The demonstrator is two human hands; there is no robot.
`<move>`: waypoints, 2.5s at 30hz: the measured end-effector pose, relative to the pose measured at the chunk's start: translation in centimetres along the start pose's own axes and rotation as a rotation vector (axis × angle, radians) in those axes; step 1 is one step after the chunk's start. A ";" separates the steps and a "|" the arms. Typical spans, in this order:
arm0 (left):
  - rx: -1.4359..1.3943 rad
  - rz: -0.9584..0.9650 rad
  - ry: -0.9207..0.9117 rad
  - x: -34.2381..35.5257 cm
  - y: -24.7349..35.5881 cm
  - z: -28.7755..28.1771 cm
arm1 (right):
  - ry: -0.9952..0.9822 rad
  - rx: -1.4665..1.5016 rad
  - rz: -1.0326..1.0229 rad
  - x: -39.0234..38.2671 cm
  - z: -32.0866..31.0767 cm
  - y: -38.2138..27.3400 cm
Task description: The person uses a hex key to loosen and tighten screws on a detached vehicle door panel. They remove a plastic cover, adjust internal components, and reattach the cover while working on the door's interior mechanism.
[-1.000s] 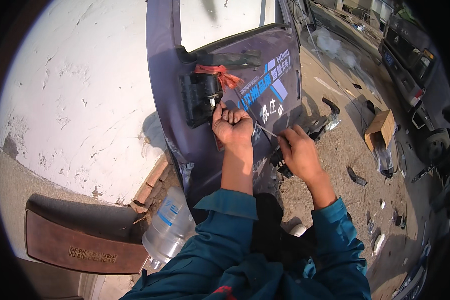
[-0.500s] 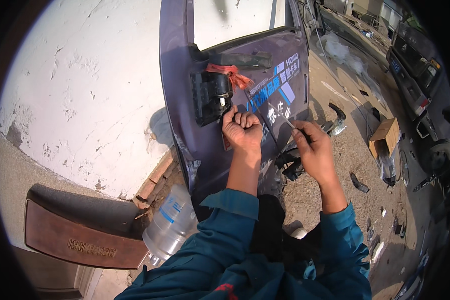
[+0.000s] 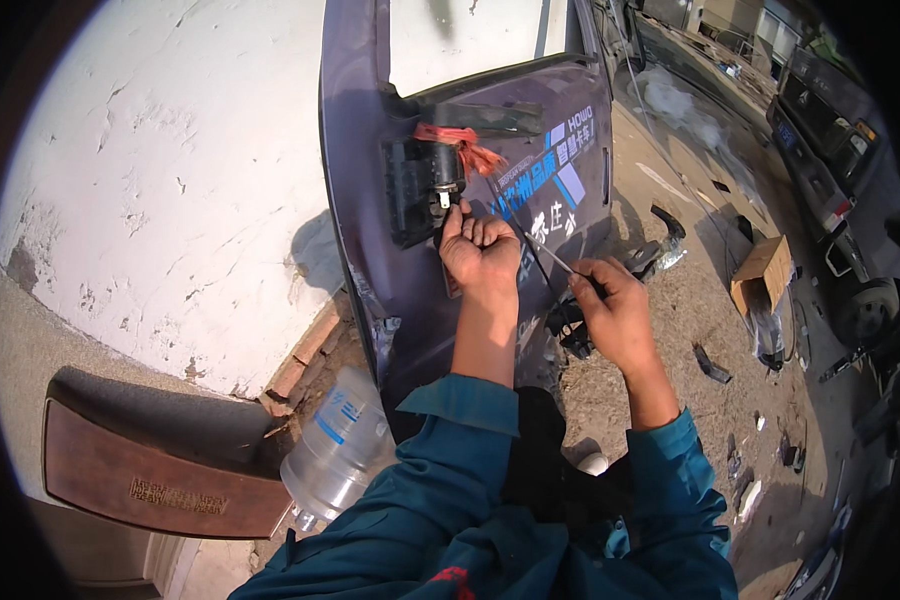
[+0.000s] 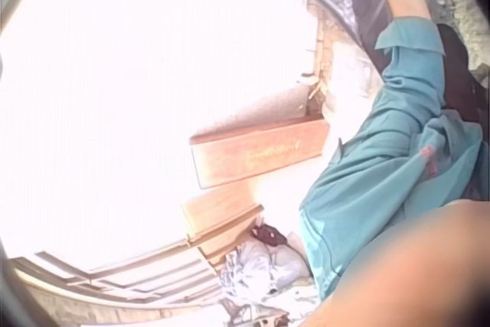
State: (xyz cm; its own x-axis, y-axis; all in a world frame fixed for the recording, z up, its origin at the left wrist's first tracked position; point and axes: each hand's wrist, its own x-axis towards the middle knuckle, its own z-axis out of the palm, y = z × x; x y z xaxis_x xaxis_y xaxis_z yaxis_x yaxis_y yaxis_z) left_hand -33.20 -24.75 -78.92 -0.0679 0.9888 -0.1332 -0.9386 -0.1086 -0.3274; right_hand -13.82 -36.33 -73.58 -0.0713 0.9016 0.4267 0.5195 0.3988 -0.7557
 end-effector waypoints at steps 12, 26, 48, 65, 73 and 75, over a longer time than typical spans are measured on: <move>0.058 0.024 0.011 0.2 -0.4 0.4 | 0.098 0.438 0.190 0.9 0.7 2.2; 0.138 0.076 0.141 -0.5 -1.8 1.9 | 0.072 0.310 0.192 0.7 1.4 2.3; 0.093 0.080 -0.195 0.3 -1.7 -0.8 | -0.063 0.419 0.349 -5.1 0.2 6.2; 0.870 -0.287 -0.095 -14.3 -2.9 -2.6 | 0.095 0.585 0.307 -3.3 -2.6 8.3; 1.718 0.941 -0.385 -15.7 8.0 8.8 | 0.001 0.314 -0.292 12.4 2.0 -8.0; 1.824 1.126 -0.365 -13.3 9.3 11.4 | 0.053 0.139 -0.441 15.9 3.8 -10.1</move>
State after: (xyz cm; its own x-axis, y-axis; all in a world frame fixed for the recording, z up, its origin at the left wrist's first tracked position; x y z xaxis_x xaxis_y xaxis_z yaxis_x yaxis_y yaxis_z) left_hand -44.85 -37.70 -69.53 -0.5063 0.5916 0.6274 0.3477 -0.5258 0.7763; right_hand -23.38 -25.41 -61.07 -0.2144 0.6327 0.7442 0.3303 0.7640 -0.5543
